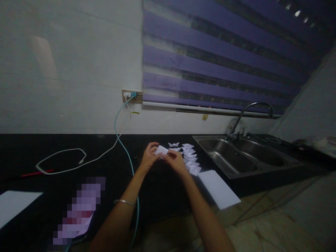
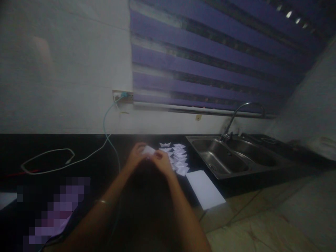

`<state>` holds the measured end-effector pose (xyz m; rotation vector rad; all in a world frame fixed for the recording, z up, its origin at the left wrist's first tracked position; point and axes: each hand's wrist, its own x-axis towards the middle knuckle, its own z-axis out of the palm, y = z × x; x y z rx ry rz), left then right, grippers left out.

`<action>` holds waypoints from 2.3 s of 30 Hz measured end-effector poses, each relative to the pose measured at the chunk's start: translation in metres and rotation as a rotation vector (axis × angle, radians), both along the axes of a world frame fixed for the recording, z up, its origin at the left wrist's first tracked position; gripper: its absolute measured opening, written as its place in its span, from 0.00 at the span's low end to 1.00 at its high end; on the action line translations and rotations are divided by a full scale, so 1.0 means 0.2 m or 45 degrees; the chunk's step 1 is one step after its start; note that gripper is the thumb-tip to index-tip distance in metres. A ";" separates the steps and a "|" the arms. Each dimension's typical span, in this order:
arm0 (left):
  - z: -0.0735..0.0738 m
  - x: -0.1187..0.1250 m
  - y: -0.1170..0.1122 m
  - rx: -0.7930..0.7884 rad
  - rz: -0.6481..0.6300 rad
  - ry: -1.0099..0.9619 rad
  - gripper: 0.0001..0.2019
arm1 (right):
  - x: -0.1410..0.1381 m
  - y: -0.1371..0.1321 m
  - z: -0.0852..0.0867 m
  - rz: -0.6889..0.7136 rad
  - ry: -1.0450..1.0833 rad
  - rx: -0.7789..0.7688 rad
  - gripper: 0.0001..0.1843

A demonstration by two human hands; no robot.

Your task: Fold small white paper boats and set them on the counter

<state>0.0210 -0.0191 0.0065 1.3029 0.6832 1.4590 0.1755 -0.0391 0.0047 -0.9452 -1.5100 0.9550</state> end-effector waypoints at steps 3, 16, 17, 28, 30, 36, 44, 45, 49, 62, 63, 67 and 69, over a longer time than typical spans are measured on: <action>-0.01 0.00 0.01 0.010 0.059 0.031 0.30 | 0.00 -0.01 0.00 0.010 -0.039 -0.002 0.15; -0.01 0.00 0.00 0.079 0.085 0.320 0.18 | 0.03 -0.02 0.01 0.086 -0.026 -0.035 0.14; -0.01 -0.01 -0.01 0.099 0.087 0.333 0.19 | 0.03 -0.02 0.01 0.097 -0.021 -0.040 0.14; 0.01 0.02 -0.03 0.152 0.179 0.402 0.19 | 0.02 0.01 -0.02 0.044 -0.063 -0.039 0.19; 0.00 0.02 -0.04 0.159 0.192 0.432 0.20 | 0.03 0.00 -0.01 0.058 -0.120 0.011 0.21; -0.01 0.00 -0.03 0.156 0.113 0.494 0.23 | 0.04 -0.02 0.01 0.146 -0.178 0.024 0.23; 0.00 0.02 -0.04 0.162 0.083 0.463 0.23 | 0.02 -0.03 0.04 -0.020 -0.202 0.145 0.25; 0.00 0.03 -0.05 0.129 0.043 0.459 0.24 | 0.03 -0.03 0.04 -0.052 -0.213 0.182 0.24; -0.03 0.03 -0.05 0.053 -0.110 0.622 0.27 | 0.04 -0.02 0.05 -0.200 -0.168 0.267 0.23; 0.02 0.03 -0.07 0.040 -0.144 0.531 0.32 | 0.02 -0.02 0.03 -0.090 0.064 0.016 0.17; 0.02 0.03 -0.07 0.046 -0.139 0.523 0.32 | 0.02 -0.02 0.03 -0.106 0.078 0.014 0.17; 0.00 0.03 -0.06 0.036 -0.053 0.464 0.31 | 0.02 -0.02 0.02 -0.091 0.101 0.009 0.17; -0.02 0.03 -0.05 0.012 -0.031 0.427 0.30 | 0.01 -0.02 0.02 -0.039 0.111 0.010 0.15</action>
